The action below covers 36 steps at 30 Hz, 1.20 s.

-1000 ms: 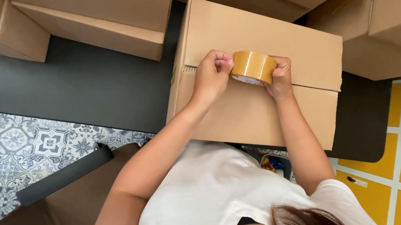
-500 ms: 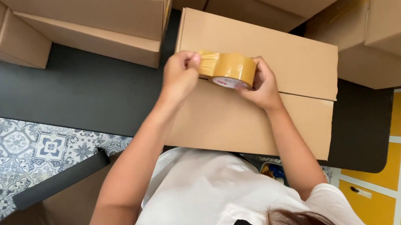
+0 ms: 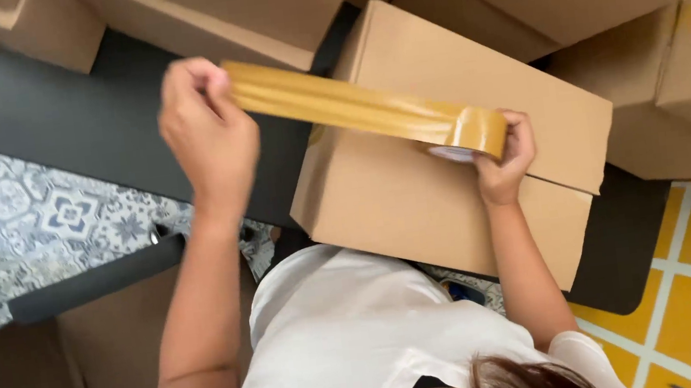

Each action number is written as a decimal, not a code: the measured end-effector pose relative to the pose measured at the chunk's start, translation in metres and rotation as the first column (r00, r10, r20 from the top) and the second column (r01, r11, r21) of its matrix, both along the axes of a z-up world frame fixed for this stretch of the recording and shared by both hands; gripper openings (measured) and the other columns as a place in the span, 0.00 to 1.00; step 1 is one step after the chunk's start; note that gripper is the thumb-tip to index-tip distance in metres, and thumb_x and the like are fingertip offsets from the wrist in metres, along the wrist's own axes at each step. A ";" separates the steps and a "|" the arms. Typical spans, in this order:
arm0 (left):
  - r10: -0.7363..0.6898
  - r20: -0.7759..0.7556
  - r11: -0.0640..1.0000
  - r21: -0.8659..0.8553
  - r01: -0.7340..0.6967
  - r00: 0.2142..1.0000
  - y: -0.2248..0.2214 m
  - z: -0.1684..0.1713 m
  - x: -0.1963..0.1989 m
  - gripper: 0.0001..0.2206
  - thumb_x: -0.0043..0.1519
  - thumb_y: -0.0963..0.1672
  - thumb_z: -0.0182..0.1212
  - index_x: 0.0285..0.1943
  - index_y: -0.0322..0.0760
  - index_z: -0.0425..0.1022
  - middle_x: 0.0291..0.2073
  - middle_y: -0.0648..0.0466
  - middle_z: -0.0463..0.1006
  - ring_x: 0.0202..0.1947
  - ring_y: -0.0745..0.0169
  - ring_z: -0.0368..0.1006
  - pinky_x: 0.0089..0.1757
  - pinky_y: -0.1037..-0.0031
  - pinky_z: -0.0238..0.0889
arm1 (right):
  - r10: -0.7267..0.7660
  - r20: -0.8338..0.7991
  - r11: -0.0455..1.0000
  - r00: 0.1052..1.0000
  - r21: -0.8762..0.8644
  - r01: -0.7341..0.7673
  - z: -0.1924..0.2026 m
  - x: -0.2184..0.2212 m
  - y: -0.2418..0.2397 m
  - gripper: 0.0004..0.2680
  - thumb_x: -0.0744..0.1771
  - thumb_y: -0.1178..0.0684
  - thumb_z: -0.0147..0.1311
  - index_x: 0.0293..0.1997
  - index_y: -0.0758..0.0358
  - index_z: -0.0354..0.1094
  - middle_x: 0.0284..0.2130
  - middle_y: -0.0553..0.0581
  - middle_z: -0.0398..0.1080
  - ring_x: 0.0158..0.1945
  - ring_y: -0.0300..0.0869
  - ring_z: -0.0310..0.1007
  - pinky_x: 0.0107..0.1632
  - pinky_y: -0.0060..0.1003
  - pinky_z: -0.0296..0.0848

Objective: The person folds cardboard boxes by hand on a table. They apply packing tape to the boxes using a dispenser and cut the tape with scissors.

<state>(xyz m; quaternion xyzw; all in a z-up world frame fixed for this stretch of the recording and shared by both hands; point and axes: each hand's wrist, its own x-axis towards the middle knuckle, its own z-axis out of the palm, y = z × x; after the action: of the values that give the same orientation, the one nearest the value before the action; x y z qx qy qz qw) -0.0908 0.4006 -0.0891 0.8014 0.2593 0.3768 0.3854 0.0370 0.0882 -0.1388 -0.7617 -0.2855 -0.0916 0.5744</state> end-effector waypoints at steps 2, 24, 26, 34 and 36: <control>0.062 -0.043 0.998 0.017 -0.062 0.997 0.026 -0.018 -0.004 0.05 0.53 0.35 0.46 0.31 0.36 0.61 0.27 0.52 0.66 0.28 0.50 0.64 0.33 0.64 0.54 | -0.027 0.004 1.000 1.000 0.010 0.027 0.001 -0.003 0.004 0.13 0.57 0.54 0.50 0.39 0.67 0.55 0.35 0.58 0.59 0.38 0.41 0.58 0.41 0.31 0.58; -0.287 -0.394 0.686 -0.720 -0.100 0.873 -0.018 -0.177 0.018 0.07 0.59 0.46 0.48 0.38 0.40 0.68 0.33 0.47 0.75 0.42 0.40 0.70 0.42 0.54 0.61 | -0.180 -0.057 0.945 0.982 0.267 0.189 -0.003 0.000 0.033 0.09 0.55 0.57 0.42 0.33 0.66 0.51 0.25 0.63 0.61 0.31 0.49 0.68 0.46 0.63 0.74; -0.332 -0.394 0.661 -0.745 -0.087 0.857 -0.033 -0.192 0.025 0.07 0.59 0.47 0.48 0.38 0.42 0.69 0.33 0.48 0.76 0.42 0.42 0.70 0.43 0.55 0.62 | -0.187 -0.065 0.944 0.980 0.264 0.197 -0.002 -0.001 0.033 0.09 0.55 0.57 0.42 0.33 0.66 0.51 0.25 0.63 0.61 0.31 0.49 0.68 0.46 0.64 0.74; -0.449 -0.290 0.577 -0.816 0.027 0.845 -0.077 -0.246 0.046 0.06 0.58 0.45 0.49 0.37 0.40 0.68 0.36 0.45 0.75 0.44 0.40 0.67 0.45 0.56 0.60 | -0.199 -0.084 0.934 0.976 0.287 0.215 0.001 -0.003 0.038 0.08 0.57 0.56 0.44 0.34 0.66 0.51 0.26 0.62 0.60 0.32 0.48 0.68 0.47 0.65 0.73; -0.444 -0.368 0.590 -0.806 -0.043 0.817 -0.066 -0.235 0.041 0.19 0.53 0.46 0.60 0.47 0.48 0.53 0.45 0.52 0.61 0.51 0.44 0.55 0.51 0.56 0.50 | -0.170 -0.078 0.949 0.982 0.255 0.185 0.007 -0.008 0.042 0.08 0.58 0.56 0.44 0.34 0.64 0.50 0.26 0.58 0.59 0.33 0.45 0.67 0.48 0.63 0.73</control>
<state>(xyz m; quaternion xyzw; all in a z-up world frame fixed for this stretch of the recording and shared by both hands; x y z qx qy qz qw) -0.0495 0.3341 -0.3238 0.6460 0.3966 -0.0632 0.6491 0.0291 0.1302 -0.1321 -0.7043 -0.1854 -0.1586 0.6667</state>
